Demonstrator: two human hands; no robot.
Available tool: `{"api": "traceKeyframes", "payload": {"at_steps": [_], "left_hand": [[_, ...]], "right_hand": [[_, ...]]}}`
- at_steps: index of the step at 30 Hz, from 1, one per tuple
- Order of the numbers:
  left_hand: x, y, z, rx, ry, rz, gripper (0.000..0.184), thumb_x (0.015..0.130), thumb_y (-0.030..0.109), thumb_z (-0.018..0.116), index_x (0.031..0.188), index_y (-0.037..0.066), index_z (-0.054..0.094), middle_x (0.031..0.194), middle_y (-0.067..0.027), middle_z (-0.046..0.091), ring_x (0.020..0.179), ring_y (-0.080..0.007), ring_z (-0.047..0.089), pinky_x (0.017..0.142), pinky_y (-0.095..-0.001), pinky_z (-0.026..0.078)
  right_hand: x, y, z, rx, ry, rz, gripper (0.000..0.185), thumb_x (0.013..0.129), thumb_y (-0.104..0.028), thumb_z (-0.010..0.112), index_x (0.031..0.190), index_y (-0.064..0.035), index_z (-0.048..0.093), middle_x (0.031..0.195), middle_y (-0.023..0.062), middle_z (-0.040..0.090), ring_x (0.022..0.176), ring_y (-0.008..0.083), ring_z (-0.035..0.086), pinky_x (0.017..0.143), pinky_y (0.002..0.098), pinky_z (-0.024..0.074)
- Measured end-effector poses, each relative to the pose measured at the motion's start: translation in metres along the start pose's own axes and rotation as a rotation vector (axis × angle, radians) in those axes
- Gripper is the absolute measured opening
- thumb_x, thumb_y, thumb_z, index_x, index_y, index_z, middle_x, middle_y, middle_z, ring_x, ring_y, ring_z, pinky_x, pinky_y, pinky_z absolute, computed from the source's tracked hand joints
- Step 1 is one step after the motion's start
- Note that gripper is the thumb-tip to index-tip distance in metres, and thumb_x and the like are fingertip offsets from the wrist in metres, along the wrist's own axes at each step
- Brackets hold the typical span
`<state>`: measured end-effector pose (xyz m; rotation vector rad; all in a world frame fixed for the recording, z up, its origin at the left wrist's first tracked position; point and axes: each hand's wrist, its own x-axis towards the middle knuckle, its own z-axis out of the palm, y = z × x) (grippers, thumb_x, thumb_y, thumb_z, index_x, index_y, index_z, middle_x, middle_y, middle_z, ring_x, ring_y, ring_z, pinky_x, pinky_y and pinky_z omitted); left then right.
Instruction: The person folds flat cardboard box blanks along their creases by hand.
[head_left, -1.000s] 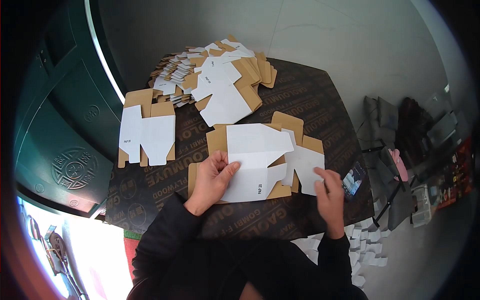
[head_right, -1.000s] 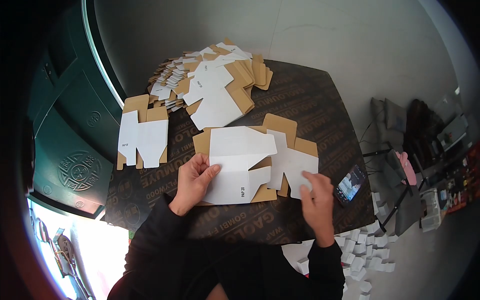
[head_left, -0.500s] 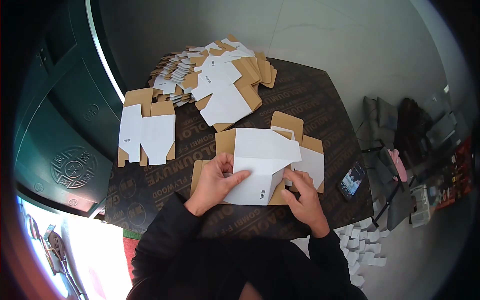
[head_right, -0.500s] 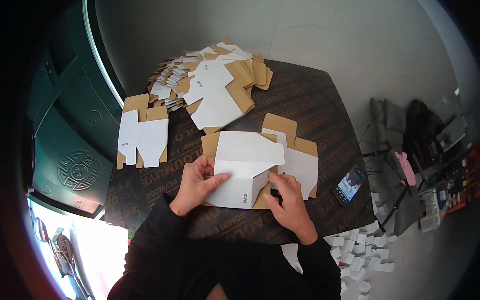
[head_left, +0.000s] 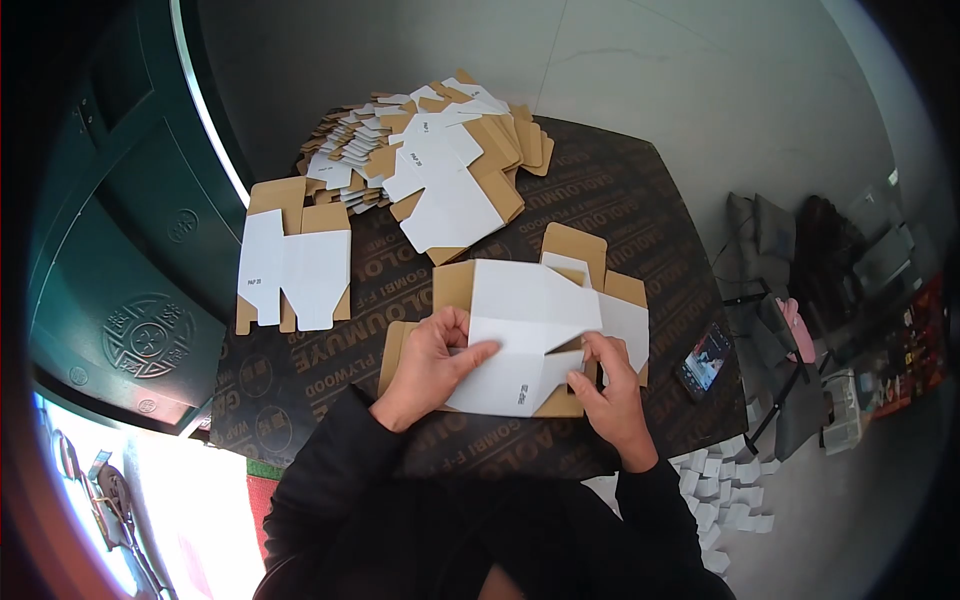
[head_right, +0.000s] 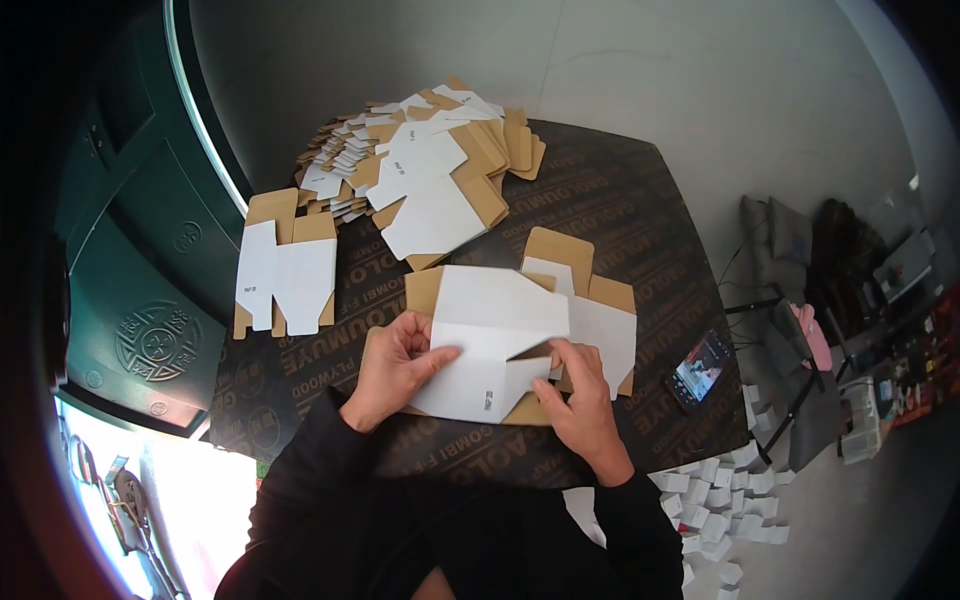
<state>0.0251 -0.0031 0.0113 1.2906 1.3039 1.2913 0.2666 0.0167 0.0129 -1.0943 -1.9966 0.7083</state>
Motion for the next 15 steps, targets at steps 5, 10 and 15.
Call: {"api": "traceKeyframes", "payload": {"at_steps": [5, 10, 15], "left_hand": [[0.0006, -0.0107, 0.0014, 0.115, -0.068, 0.115, 0.016, 0.084, 0.006, 0.069, 0.086, 0.004, 0.053, 0.069, 0.0006, 0.049, 0.057, -0.0059, 0.044, 0.052, -0.0166, 0.04], [0.0002, -0.0104, 0.0006, 0.106, -0.039, 0.103, 0.014, 0.083, 0.006, 0.068, 0.083, 0.004, 0.054, 0.067, 0.0002, 0.047, 0.061, -0.0093, 0.041, 0.058, -0.0205, 0.039], [-0.0019, -0.0033, 0.0003, 0.023, -0.027, 0.063, 0.014, 0.083, 0.006, 0.068, 0.083, 0.005, 0.054, 0.068, 0.0004, 0.047, 0.065, -0.0108, 0.042, 0.065, -0.0222, 0.039]], "right_hand": [[0.001, 0.002, -0.001, -0.026, -0.016, 0.048, 0.033, 0.08, -0.004, 0.06, 0.112, -0.0002, 0.056, 0.095, 0.0084, 0.053, 0.086, 0.0209, 0.047, 0.076, 0.0289, 0.0399], [0.0035, -0.0008, 0.0005, 0.053, -0.035, 0.04, 0.027, 0.081, -0.003, 0.06, 0.107, 0.0016, 0.058, 0.089, 0.0078, 0.052, 0.08, 0.0193, 0.047, 0.072, 0.0281, 0.0401], [0.0042, -0.001, 0.0015, 0.14, -0.037, 0.099, 0.024, 0.085, -0.005, 0.058, 0.107, 0.0038, 0.058, 0.088, 0.0081, 0.056, 0.079, 0.0165, 0.049, 0.073, 0.0268, 0.0404]]}}
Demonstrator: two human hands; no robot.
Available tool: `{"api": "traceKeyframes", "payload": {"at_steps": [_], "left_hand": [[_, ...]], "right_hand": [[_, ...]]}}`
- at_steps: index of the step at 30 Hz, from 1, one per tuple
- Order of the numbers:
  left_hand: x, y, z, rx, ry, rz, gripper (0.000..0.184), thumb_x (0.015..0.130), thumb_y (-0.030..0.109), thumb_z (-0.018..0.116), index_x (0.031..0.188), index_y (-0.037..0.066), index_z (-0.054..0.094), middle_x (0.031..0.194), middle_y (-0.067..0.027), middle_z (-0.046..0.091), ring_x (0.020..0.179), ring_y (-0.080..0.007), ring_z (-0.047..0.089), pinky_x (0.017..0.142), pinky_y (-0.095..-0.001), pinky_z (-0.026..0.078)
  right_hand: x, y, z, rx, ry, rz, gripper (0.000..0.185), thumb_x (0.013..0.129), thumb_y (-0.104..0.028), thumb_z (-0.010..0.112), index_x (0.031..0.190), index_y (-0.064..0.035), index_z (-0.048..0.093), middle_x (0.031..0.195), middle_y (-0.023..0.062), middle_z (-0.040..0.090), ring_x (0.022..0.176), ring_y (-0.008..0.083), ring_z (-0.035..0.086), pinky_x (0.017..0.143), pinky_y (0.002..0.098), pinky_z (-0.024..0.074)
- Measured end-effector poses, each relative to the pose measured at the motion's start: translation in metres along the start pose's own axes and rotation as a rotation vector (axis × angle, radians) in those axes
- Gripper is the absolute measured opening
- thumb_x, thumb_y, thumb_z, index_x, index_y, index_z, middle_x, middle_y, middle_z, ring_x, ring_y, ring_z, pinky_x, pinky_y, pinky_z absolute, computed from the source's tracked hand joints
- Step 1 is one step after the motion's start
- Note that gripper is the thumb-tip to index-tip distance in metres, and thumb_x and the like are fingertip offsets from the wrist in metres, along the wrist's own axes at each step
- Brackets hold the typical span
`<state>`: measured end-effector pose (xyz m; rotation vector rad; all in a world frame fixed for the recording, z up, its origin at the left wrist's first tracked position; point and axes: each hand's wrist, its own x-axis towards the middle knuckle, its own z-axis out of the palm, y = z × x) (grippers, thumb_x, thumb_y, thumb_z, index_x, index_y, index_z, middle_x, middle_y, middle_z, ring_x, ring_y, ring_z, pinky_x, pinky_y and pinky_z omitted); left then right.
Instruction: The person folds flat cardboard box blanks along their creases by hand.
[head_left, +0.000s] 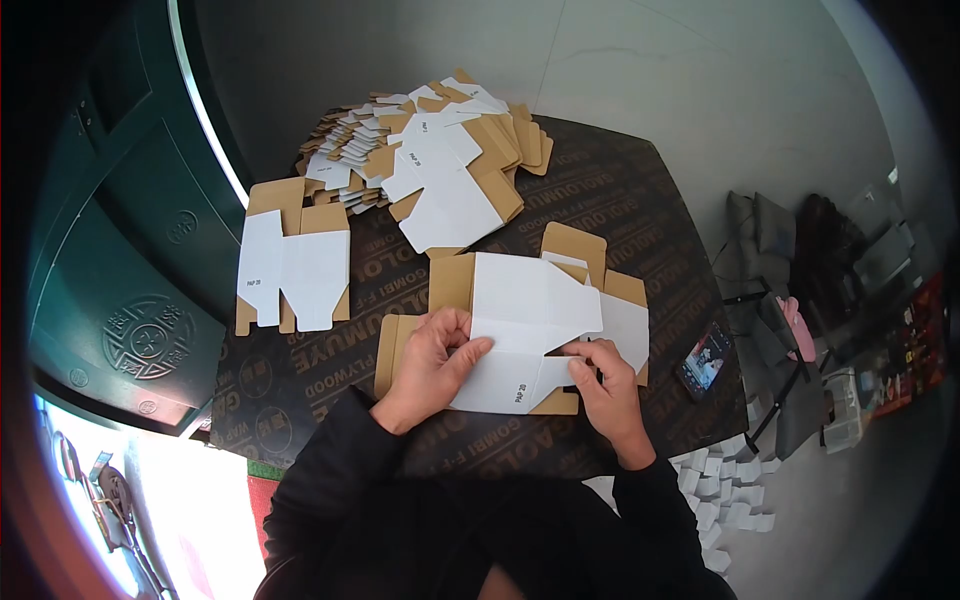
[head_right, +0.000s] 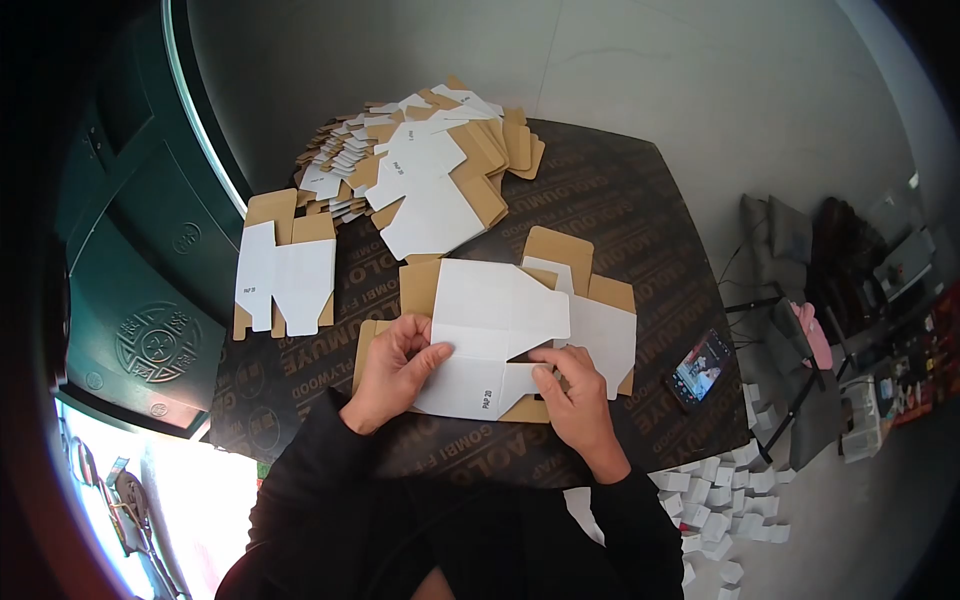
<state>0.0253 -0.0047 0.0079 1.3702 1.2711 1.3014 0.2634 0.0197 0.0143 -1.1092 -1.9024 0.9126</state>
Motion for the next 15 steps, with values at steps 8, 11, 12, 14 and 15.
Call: {"api": "traceKeyframes", "payload": {"at_steps": [8, 11, 12, 14, 15], "left_hand": [[-0.001, 0.006, -0.004, 0.249, 0.064, 0.506, 0.013, 0.082, 0.006, 0.068, 0.079, 0.007, 0.056, 0.067, 0.0002, 0.05, 0.059, -0.0137, 0.043, 0.076, -0.027, 0.039], [0.002, 0.009, -0.002, 0.295, 0.033, 0.583, 0.013, 0.081, 0.007, 0.069, 0.079, 0.008, 0.056, 0.065, 0.0003, 0.05, 0.057, -0.0143, 0.042, 0.078, -0.0279, 0.038], [0.002, 0.01, -0.002, 0.32, 0.02, 0.621, 0.013, 0.08, 0.007, 0.069, 0.078, 0.008, 0.057, 0.065, 0.0003, 0.05, 0.056, -0.0146, 0.042, 0.08, -0.0284, 0.038], [0.002, 0.01, -0.003, 0.345, 0.007, 0.66, 0.013, 0.08, 0.007, 0.069, 0.078, 0.008, 0.057, 0.064, 0.0003, 0.05, 0.055, -0.0149, 0.042, 0.081, -0.0289, 0.037], [0.002, 0.009, -0.006, 0.349, -0.031, 0.621, 0.013, 0.081, 0.007, 0.069, 0.078, 0.007, 0.057, 0.064, 0.0002, 0.05, 0.055, -0.0142, 0.042, 0.079, -0.028, 0.038]], "right_hand": [[-0.001, -0.004, -0.003, 0.554, 0.141, 0.14, 0.022, 0.092, -0.009, 0.055, 0.107, 0.0055, 0.061, 0.092, 0.009, 0.062, 0.079, 0.0127, 0.052, 0.076, 0.0237, 0.0412], [-0.002, -0.002, 0.001, 0.6, 0.217, 0.12, 0.021, 0.092, -0.009, 0.055, 0.106, 0.0058, 0.062, 0.092, 0.0085, 0.063, 0.079, 0.0125, 0.052, 0.076, 0.023, 0.0414], [-0.002, 0.0, 0.003, 0.624, 0.253, 0.11, 0.021, 0.092, -0.009, 0.055, 0.106, 0.0059, 0.062, 0.091, 0.0083, 0.063, 0.078, 0.0123, 0.053, 0.076, 0.0227, 0.0416], [-0.002, 0.003, 0.005, 0.648, 0.288, 0.098, 0.021, 0.092, -0.009, 0.055, 0.105, 0.0061, 0.063, 0.091, 0.0081, 0.064, 0.078, 0.0122, 0.053, 0.076, 0.0224, 0.0417], [-0.001, 0.005, 0.005, 0.662, 0.281, 0.101, 0.021, 0.092, -0.008, 0.055, 0.105, 0.0064, 0.063, 0.091, 0.0081, 0.064, 0.078, 0.012, 0.053, 0.076, 0.0224, 0.0419]]}}
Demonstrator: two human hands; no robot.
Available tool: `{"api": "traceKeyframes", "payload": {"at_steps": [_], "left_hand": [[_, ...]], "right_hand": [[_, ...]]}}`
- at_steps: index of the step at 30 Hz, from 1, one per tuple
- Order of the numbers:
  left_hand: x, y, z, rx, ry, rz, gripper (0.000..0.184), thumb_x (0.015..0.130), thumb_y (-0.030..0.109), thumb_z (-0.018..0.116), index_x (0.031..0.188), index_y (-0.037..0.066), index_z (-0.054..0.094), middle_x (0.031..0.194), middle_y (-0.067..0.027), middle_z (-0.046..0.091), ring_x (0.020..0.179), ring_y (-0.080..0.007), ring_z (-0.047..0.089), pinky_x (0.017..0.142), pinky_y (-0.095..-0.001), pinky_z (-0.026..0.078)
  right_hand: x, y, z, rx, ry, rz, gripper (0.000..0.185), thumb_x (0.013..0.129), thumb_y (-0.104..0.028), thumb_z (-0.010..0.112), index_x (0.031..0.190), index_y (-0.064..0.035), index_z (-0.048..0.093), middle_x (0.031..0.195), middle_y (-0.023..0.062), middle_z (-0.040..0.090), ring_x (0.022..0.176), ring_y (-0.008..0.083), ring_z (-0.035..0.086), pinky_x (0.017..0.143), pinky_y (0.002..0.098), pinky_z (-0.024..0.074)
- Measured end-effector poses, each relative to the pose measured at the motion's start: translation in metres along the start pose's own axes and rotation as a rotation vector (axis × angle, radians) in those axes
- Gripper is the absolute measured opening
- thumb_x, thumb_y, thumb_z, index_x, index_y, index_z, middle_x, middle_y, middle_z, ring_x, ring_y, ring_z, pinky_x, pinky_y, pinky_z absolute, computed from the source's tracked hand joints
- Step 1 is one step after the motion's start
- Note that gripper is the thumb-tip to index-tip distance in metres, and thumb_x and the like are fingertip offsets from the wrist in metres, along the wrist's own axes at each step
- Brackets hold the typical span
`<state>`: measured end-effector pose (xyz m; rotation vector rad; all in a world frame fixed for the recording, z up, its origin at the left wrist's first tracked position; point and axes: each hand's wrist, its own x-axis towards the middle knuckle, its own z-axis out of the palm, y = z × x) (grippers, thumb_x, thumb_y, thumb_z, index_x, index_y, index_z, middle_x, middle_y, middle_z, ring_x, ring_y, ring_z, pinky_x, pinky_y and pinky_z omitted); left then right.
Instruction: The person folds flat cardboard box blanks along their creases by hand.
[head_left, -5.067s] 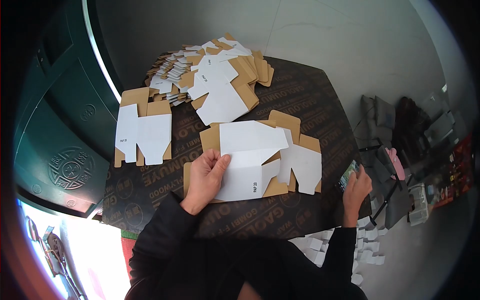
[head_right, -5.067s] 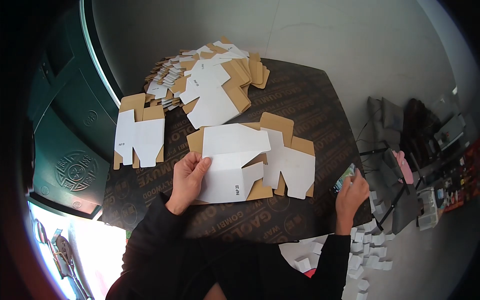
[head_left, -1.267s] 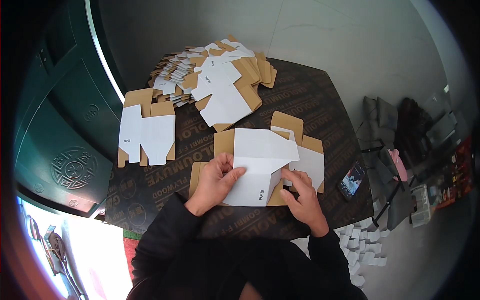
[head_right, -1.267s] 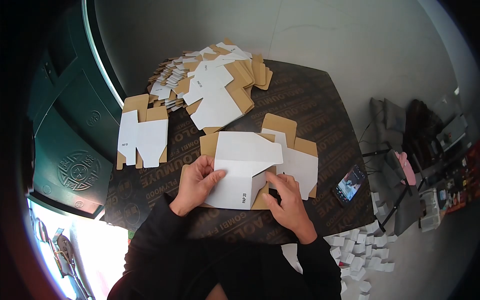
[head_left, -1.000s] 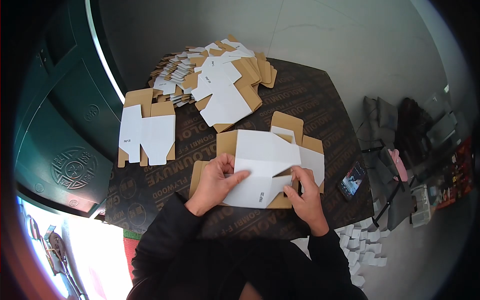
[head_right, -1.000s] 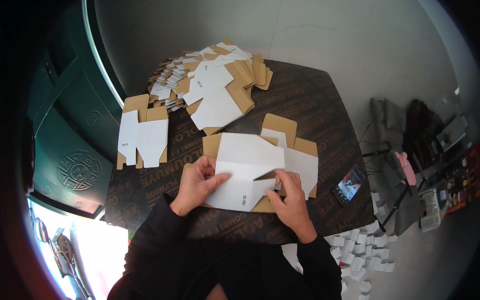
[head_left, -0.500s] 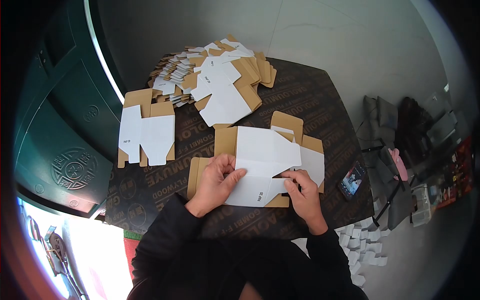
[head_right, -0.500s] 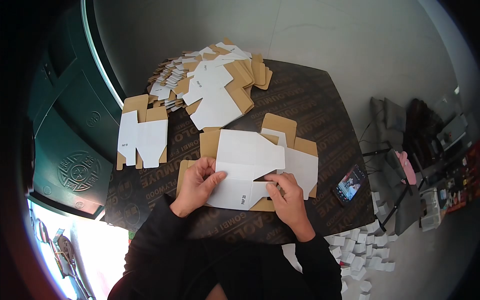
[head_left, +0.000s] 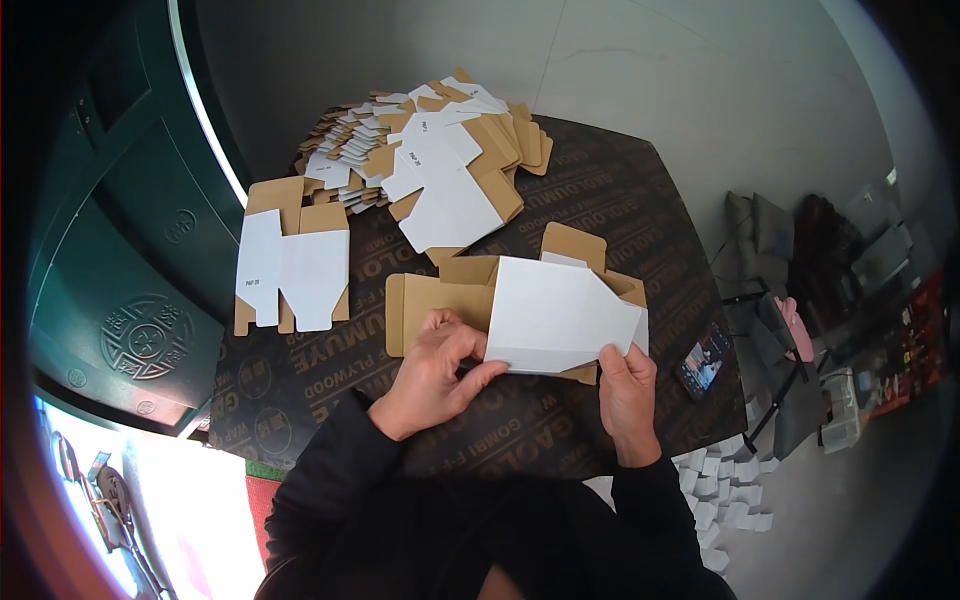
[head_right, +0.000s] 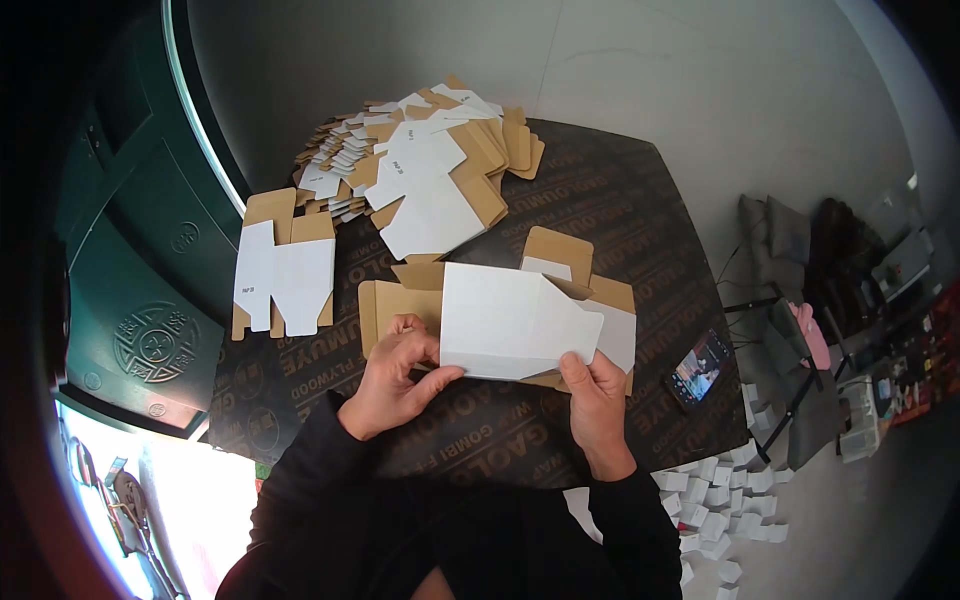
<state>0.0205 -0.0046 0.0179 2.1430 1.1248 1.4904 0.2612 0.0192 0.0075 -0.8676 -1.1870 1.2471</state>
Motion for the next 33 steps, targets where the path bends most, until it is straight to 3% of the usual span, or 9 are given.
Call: {"api": "traceKeyframes", "payload": {"at_steps": [4, 8, 14, 23, 33], "left_hand": [[-0.002, -0.001, -0.006, -0.027, -0.13, -0.094, 0.013, 0.083, 0.008, 0.068, 0.078, 0.005, 0.057, 0.063, 0.0, 0.051, 0.056, -0.012, 0.043, 0.073, -0.0253, 0.04], [-0.001, 0.01, -0.007, -0.476, -0.13, -0.629, 0.013, 0.087, 0.01, 0.065, 0.081, 0.002, 0.058, 0.064, 0.0002, 0.053, 0.057, -0.0078, 0.044, 0.06, -0.0208, 0.04], [-0.002, 0.006, -0.007, -0.525, -0.191, -0.661, 0.014, 0.091, 0.012, 0.061, 0.087, -0.002, 0.06, 0.066, -0.0001, 0.054, 0.058, -0.0049, 0.044, 0.051, -0.018, 0.037], [0.0, 0.002, -0.013, -0.682, -0.368, -0.803, 0.016, 0.091, 0.008, 0.06, 0.1, -0.005, 0.062, 0.082, -0.0069, 0.066, 0.068, -0.0097, 0.06, 0.066, -0.0194, 0.05], [-0.001, 0.006, -0.009, -0.778, -0.28, -0.761, 0.021, 0.09, 0.01, 0.062, 0.103, -0.007, 0.062, 0.089, -0.0113, 0.068, 0.07, -0.0136, 0.063, 0.065, -0.0222, 0.052]], "right_hand": [[0.001, 0.003, -0.003, 0.042, -0.018, 0.019, 0.021, 0.092, -0.008, 0.055, 0.104, 0.0075, 0.063, 0.09, 0.0083, 0.065, 0.077, 0.0115, 0.054, 0.077, 0.0223, 0.0426], [-0.001, 0.001, -0.004, 0.021, -0.161, 0.101, 0.026, 0.092, -0.005, 0.052, 0.114, 0.01, 0.058, 0.099, 0.0125, 0.064, 0.089, 0.0159, 0.057, 0.087, 0.0284, 0.0441], [-0.001, 0.002, 0.001, -0.033, -0.1, 0.117, 0.019, 0.091, -0.006, 0.054, 0.1, 0.0081, 0.062, 0.087, 0.0097, 0.064, 0.074, 0.013, 0.056, 0.074, 0.0238, 0.0461], [-0.001, -0.002, 0.004, -0.052, -0.092, 0.142, 0.016, 0.091, -0.007, 0.054, 0.097, 0.0059, 0.061, 0.079, 0.0084, 0.062, 0.07, 0.0139, 0.056, 0.068, 0.0218, 0.0463], [-0.007, -0.001, -0.01, -0.303, -0.176, 0.138, 0.02, 0.094, -0.012, 0.05, 0.097, 0.005, 0.061, 0.078, 0.006, 0.061, 0.069, 0.012, 0.053, 0.069, 0.0216, 0.0433]]}}
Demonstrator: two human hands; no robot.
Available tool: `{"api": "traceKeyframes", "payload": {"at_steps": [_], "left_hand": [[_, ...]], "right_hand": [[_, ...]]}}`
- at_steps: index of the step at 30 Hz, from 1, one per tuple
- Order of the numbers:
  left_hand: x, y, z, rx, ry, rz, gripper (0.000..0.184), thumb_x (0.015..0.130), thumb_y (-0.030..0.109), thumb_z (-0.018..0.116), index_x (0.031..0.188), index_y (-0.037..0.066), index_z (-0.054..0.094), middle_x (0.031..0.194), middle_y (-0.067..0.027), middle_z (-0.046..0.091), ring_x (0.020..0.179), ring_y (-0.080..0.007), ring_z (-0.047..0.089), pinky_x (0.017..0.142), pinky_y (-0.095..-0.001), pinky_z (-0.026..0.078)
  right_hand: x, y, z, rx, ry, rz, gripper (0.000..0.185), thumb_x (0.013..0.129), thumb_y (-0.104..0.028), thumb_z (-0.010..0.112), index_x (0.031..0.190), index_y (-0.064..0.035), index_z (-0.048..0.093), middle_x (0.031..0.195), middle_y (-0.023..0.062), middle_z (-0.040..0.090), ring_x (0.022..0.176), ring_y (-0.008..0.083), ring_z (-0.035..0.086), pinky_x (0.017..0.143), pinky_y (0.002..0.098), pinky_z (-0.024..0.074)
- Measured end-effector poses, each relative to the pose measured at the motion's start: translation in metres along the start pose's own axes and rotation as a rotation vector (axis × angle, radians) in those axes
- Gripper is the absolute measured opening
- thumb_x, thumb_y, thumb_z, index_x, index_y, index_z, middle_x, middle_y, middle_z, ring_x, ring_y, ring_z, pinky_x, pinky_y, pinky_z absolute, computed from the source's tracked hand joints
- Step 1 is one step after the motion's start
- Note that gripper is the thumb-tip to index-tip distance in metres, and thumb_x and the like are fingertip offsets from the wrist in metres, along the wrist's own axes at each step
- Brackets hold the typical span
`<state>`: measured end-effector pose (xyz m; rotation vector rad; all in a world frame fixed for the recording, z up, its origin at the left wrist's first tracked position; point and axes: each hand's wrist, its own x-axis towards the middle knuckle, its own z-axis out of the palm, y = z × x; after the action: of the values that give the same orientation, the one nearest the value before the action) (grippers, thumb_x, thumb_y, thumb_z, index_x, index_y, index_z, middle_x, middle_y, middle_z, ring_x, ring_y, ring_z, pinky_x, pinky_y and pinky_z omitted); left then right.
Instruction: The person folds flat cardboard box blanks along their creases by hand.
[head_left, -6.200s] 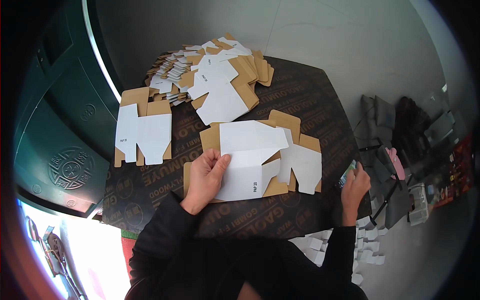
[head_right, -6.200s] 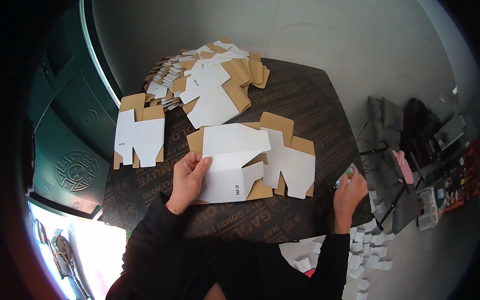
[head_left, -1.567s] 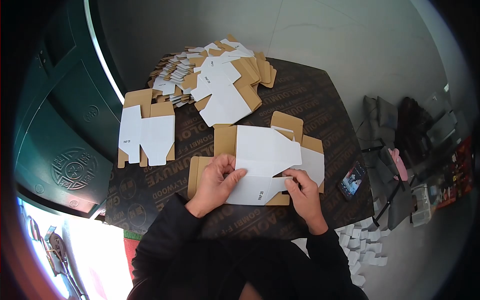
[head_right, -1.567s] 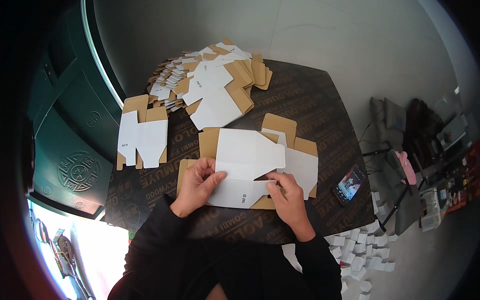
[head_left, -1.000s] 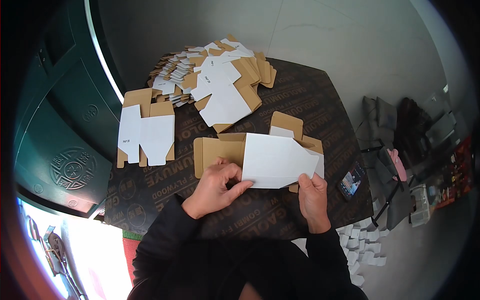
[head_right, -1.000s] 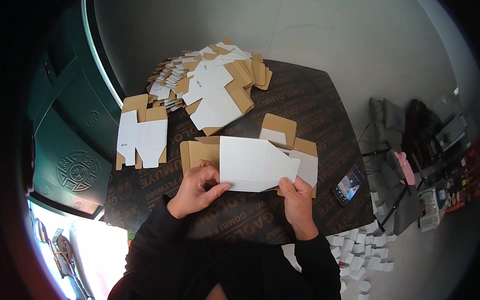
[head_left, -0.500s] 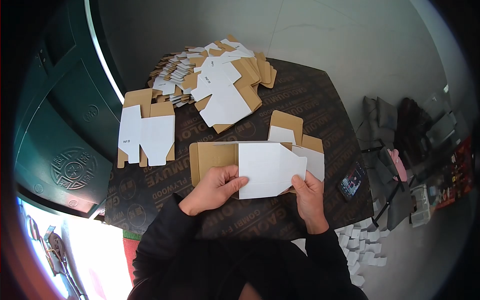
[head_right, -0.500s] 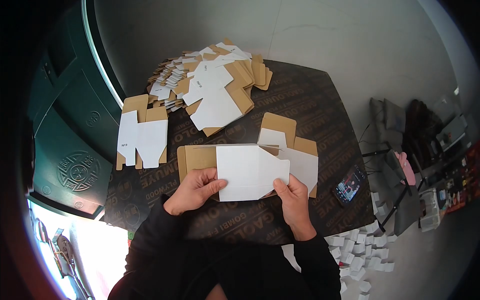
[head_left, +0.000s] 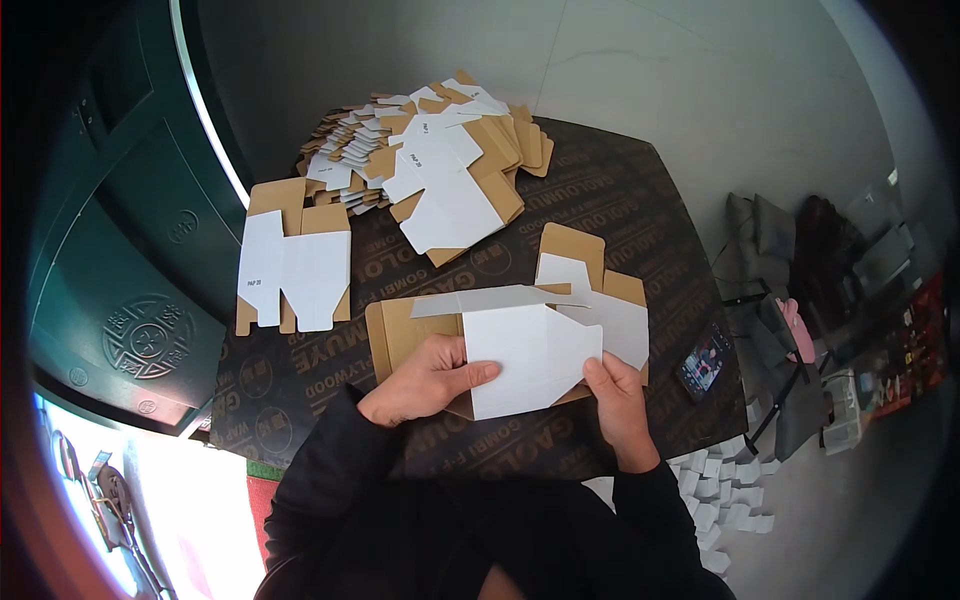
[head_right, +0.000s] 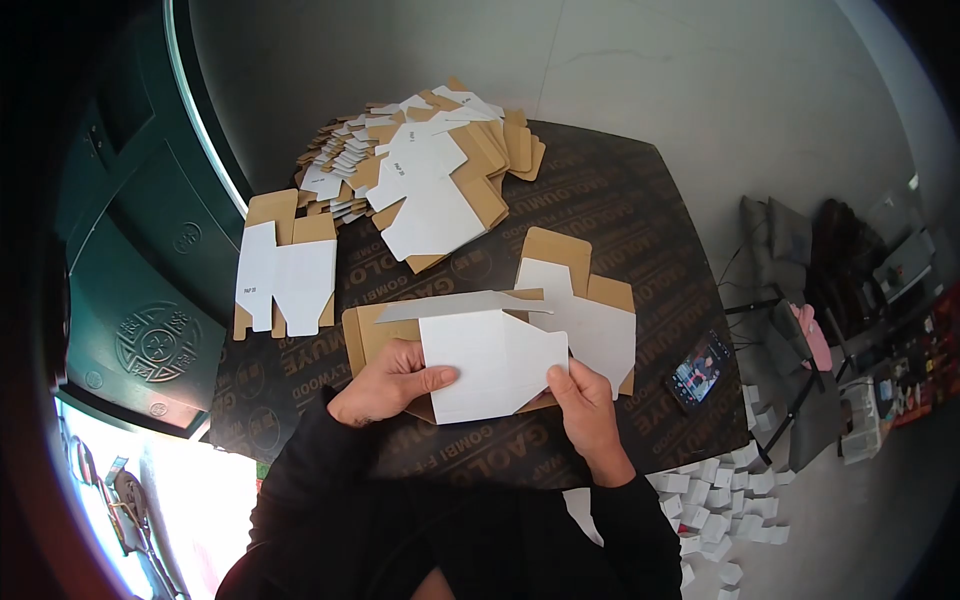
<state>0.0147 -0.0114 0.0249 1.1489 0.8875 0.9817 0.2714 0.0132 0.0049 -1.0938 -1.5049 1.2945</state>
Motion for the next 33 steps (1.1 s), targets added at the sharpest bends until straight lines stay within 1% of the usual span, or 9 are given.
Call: {"api": "traceKeyframes", "payload": {"at_steps": [3, 5, 7, 10, 15, 21, 26, 31, 33], "left_hand": [[0.0, 0.001, 0.0, 0.008, 0.03, -0.016, 0.021, 0.091, 0.01, 0.06, 0.102, -0.008, 0.062, 0.088, -0.0115, 0.068, 0.069, -0.013, 0.062, 0.063, -0.0215, 0.052], [0.0, 0.002, -0.001, 0.015, 0.065, -0.029, 0.022, 0.092, 0.011, 0.059, 0.101, -0.009, 0.062, 0.087, -0.0116, 0.067, 0.069, -0.0125, 0.062, 0.061, -0.0207, 0.051], [0.0, 0.001, -0.001, 0.013, 0.069, -0.021, 0.022, 0.093, 0.011, 0.059, 0.101, -0.009, 0.062, 0.087, -0.0117, 0.067, 0.069, -0.0126, 0.062, 0.062, -0.0208, 0.051], [0.001, -0.001, -0.001, 0.011, 0.071, -0.002, 0.022, 0.093, 0.011, 0.058, 0.101, -0.009, 0.062, 0.087, -0.012, 0.067, 0.069, -0.0127, 0.062, 0.062, -0.0208, 0.051], [0.0, 0.002, -0.001, 0.022, 0.076, -0.019, 0.022, 0.093, 0.012, 0.058, 0.101, -0.009, 0.062, 0.087, -0.0121, 0.068, 0.069, -0.0128, 0.063, 0.062, -0.0209, 0.051], [0.0, 0.005, 0.0, 0.037, 0.087, -0.039, 0.023, 0.093, 0.013, 0.058, 0.101, -0.009, 0.062, 0.086, -0.012, 0.067, 0.068, -0.0129, 0.063, 0.061, -0.021, 0.052], [0.0, 0.006, 0.0, 0.032, 0.087, -0.042, 0.024, 0.093, 0.013, 0.058, 0.102, -0.009, 0.062, 0.086, -0.0121, 0.067, 0.068, -0.0129, 0.063, 0.062, -0.0211, 0.052], [0.0, 0.005, 0.0, 0.038, 0.094, -0.038, 0.024, 0.093, 0.014, 0.058, 0.101, -0.009, 0.062, 0.086, -0.0123, 0.067, 0.069, -0.0129, 0.063, 0.063, -0.0211, 0.052], [-0.001, 0.007, 0.0, 0.02, 0.1, -0.061, 0.024, 0.094, 0.014, 0.058, 0.101, -0.009, 0.062, 0.086, -0.0121, 0.067, 0.069, -0.013, 0.063, 0.063, -0.0212, 0.052]], "right_hand": [[-0.001, -0.009, -0.012, -0.225, 0.046, 0.026, 0.022, 0.094, -0.013, 0.047, 0.101, 0.003, 0.06, 0.084, 0.0061, 0.061, 0.074, 0.0144, 0.052, 0.073, 0.0244, 0.0419], [0.004, 0.001, -0.031, -0.507, 0.293, -0.299, 0.023, 0.093, -0.011, 0.045, 0.107, 0.0005, 0.059, 0.092, 0.0071, 0.062, 0.081, 0.0195, 0.052, 0.079, 0.0295, 0.0413], [0.005, 0.001, -0.059, -0.809, 0.509, -0.33, 0.027, 0.091, -0.012, 0.046, 0.113, -0.0009, 0.058, 0.096, 0.0082, 0.062, 0.088, 0.0235, 0.052, 0.084, 0.0327, 0.0396], [-0.001, 0.012, -0.107, -0.97, 0.683, -0.261, 0.033, 0.092, -0.018, 0.046, 0.118, -0.0003, 0.056, 0.101, 0.0122, 0.06, 0.095, 0.026, 0.05, 0.089, 0.0347, 0.0356], [-0.012, 0.034, -0.148, -1.268, 0.762, -0.055, 0.041, 0.095, -0.027, 0.039, 0.123, -0.0006, 0.053, 0.11, 0.0151, 0.06, 0.099, 0.0286, 0.051, 0.092, 0.0373, 0.0341], [-0.011, 0.054, -0.162, -1.299, 0.734, -0.029, 0.042, 0.096, -0.029, 0.038, 0.125, -0.0017, 0.052, 0.114, 0.0165, 0.058, 0.102, 0.0301, 0.051, 0.093, 0.0398, 0.0329], [-0.004, 0.052, -0.165, -1.279, 0.807, -0.05, 0.041, 0.096, -0.027, 0.04, 0.127, -0.0016, 0.051, 0.111, 0.0169, 0.056, 0.102, 0.0294, 0.048, 0.096, 0.04, 0.0275], [-0.012, 0.022, -0.125, -1.097, 0.736, -0.143, 0.041, 0.098, -0.026, 0.037, 0.127, -0.0015, 0.052, 0.12, 0.0166, 0.056, 0.11, 0.0292, 0.05, 0.096, 0.0371, 0.0322], [-0.015, 0.007, -0.103, -0.959, 0.651, -0.212, 0.038, 0.095, -0.021, 0.04, 0.125, -0.0009, 0.053, 0.119, 0.0154, 0.055, 0.109, 0.0287, 0.049, 0.096, 0.0368, 0.0318]]}}
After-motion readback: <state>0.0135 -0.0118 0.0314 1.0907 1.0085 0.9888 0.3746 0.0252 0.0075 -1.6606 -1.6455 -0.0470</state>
